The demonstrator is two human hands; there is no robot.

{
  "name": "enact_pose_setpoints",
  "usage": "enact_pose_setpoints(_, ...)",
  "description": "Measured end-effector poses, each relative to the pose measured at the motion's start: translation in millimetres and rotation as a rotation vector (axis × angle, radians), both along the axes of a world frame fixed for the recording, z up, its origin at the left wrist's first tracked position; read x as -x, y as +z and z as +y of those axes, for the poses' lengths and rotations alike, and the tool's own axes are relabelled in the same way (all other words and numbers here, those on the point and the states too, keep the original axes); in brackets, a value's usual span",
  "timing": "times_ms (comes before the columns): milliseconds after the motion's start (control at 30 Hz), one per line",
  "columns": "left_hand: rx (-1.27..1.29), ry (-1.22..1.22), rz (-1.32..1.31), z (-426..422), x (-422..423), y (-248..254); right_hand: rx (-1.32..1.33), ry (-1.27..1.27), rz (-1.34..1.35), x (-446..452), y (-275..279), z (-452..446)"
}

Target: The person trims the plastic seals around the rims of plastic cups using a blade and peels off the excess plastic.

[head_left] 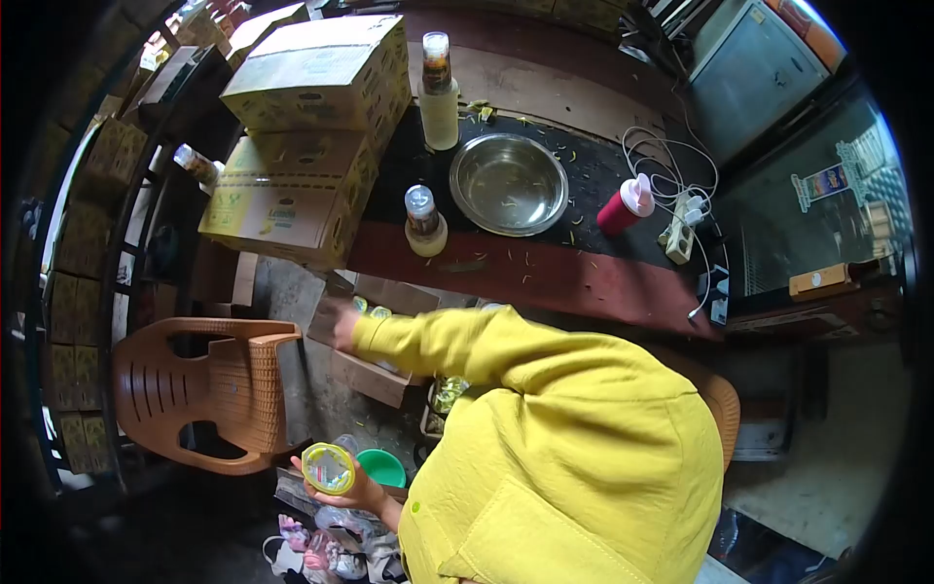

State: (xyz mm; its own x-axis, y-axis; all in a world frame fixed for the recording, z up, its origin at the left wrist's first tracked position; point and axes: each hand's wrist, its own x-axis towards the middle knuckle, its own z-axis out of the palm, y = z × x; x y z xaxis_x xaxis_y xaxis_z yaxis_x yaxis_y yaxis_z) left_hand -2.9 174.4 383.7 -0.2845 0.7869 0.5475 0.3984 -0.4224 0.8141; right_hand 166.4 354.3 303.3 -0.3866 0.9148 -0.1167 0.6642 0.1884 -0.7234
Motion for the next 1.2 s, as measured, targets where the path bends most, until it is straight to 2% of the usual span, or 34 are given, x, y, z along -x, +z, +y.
enact_pose_setpoints(33,-0.005,0.008,0.034,3,3,2,-0.018,0.047,0.16,6,33,-21)
enact_pose_setpoints(100,-0.056,0.038,0.052,7,3,4,0.216,0.208,0.623,2,94,-66)
enact_pose_setpoints(200,-0.062,0.08,0.084,7,-1,3,0.743,0.738,1.1,-19,98,-65)
enact_pose_setpoints(300,0.017,0.071,0.105,2,-3,4,0.213,0.158,0.136,-14,21,-45)
enact_pose_setpoints(400,-0.009,0.031,0.092,2,-3,5,-0.572,0.076,0.156,-43,65,-81)
enact_pose_setpoints(500,-0.022,-0.001,0.123,3,-3,2,0.56,-0.098,0.703,-50,87,-76)
enact_pose_setpoints(533,-0.025,-0.004,0.136,4,-4,3,0.65,0.004,0.754,-53,60,-62)
enact_pose_setpoints(633,-0.032,-0.006,0.149,5,-7,3,-0.505,-0.002,-0.051,-60,36,-86)
enact_pose_setpoints(700,-0.027,-0.005,0.144,4,-9,4,-0.716,-0.041,0.032,-57,31,-94)
enact_pose_setpoints(767,-0.022,0.002,0.137,3,-12,4,-0.397,0.0,0.118,-62,34,-104)
enact_pose_setpoints(900,-0.003,0.012,0.123,4,-18,3,-0.199,-0.031,0.137,-75,64,-129)
enact_pose_setpoints(1033,0.033,0.028,0.189,1,-23,10,-0.383,-0.042,0.072,-77,38,-139)
enact_pose_setpoints(1067,0.044,0.033,0.22,2,-24,12,-0.268,0.085,0.005,-82,37,-138)
enact_pose_setpoints(1167,0.049,0.093,0.368,2,-23,12,-0.207,0.234,-0.077,-88,15,-137)
enact_pose_setpoints(1200,0.036,0.067,0.325,3,-23,12,-0.357,0.109,-0.063,-93,30,-150)
